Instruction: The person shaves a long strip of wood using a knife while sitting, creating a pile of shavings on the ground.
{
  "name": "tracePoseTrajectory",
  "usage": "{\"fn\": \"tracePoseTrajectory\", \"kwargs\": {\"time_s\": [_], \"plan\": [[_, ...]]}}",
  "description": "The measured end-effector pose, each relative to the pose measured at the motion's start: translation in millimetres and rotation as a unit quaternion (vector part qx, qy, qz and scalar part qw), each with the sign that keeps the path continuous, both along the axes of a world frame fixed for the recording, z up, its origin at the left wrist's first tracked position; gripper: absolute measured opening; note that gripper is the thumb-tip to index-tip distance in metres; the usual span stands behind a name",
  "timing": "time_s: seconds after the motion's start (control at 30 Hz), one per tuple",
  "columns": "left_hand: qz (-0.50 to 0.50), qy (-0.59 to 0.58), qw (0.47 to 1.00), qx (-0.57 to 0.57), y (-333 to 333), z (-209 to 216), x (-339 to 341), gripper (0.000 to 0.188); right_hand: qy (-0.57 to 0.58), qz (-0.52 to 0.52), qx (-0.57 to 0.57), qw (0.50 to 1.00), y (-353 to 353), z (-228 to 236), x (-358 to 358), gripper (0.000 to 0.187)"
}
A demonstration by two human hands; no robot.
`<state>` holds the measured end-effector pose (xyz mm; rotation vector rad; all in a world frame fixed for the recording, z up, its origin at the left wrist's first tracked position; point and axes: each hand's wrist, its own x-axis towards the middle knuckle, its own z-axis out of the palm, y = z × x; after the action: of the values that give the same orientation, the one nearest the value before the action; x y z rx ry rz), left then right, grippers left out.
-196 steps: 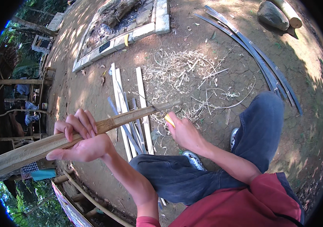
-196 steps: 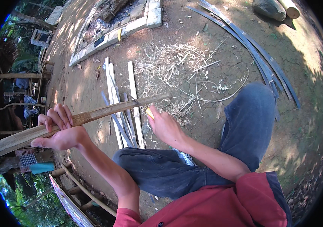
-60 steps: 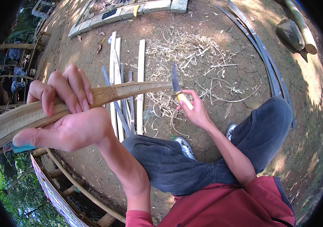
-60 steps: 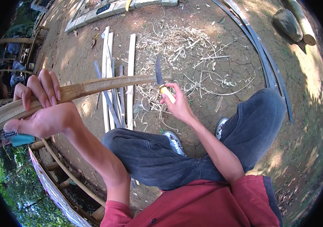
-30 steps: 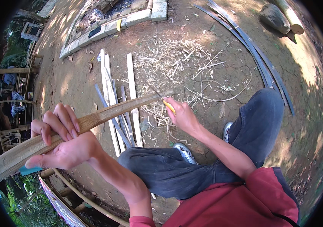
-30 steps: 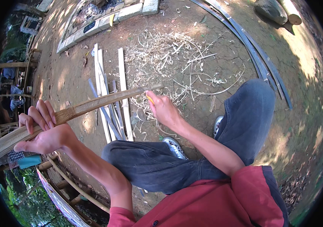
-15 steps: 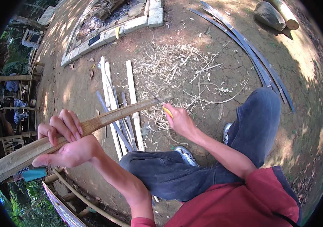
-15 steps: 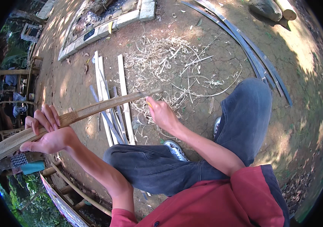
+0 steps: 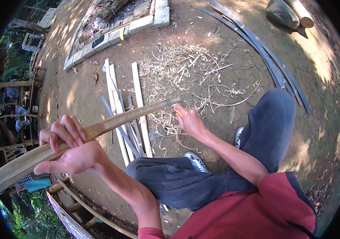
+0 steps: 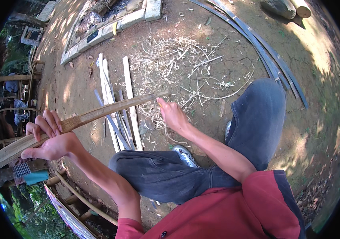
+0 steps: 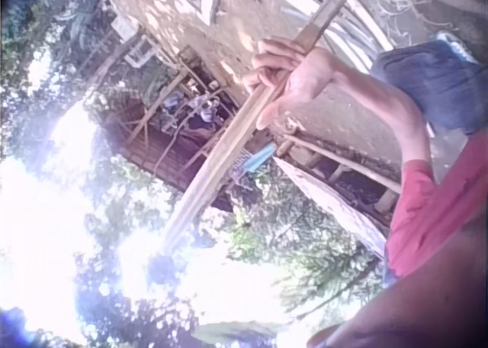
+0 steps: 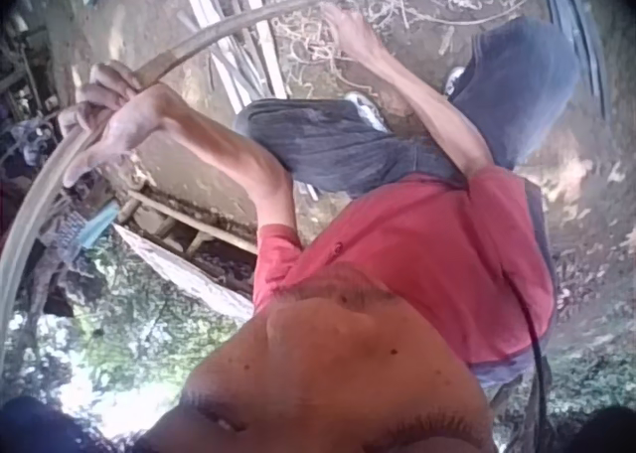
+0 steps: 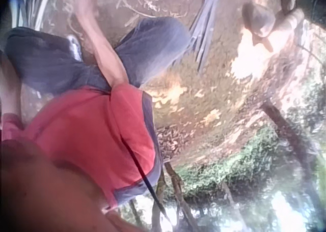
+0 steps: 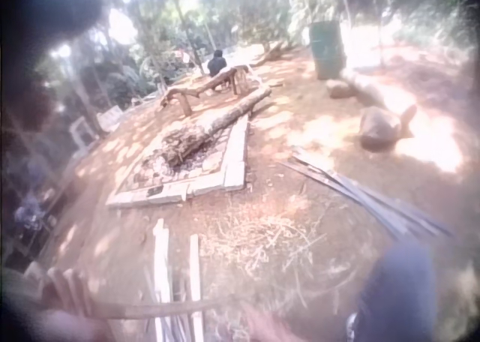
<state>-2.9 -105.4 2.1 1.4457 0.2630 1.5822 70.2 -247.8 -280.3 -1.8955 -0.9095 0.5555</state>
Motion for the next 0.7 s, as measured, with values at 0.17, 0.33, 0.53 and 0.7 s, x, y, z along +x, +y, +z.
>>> {"fn": "tracePoseTrajectory", "kwargs": {"time_s": [0.17,0.33,0.53,0.7], "plan": [[0.055,0.025,0.998,0.035,-7,2,4,0.066,-0.059,0.006,0.119,0.991,5,52,-11,0.033],[0.030,0.030,0.998,0.039,-15,2,9,0.065,-0.108,-0.031,0.185,0.976,9,-1,-10,0.037],[-0.023,0.007,0.999,0.037,-6,3,6,0.065,-0.017,-0.009,-0.021,1.000,3,-22,13,0.033],[-0.011,0.010,0.999,0.045,-10,3,3,0.064,0.010,-0.007,0.025,1.000,-2,20,-8,0.032]]}}
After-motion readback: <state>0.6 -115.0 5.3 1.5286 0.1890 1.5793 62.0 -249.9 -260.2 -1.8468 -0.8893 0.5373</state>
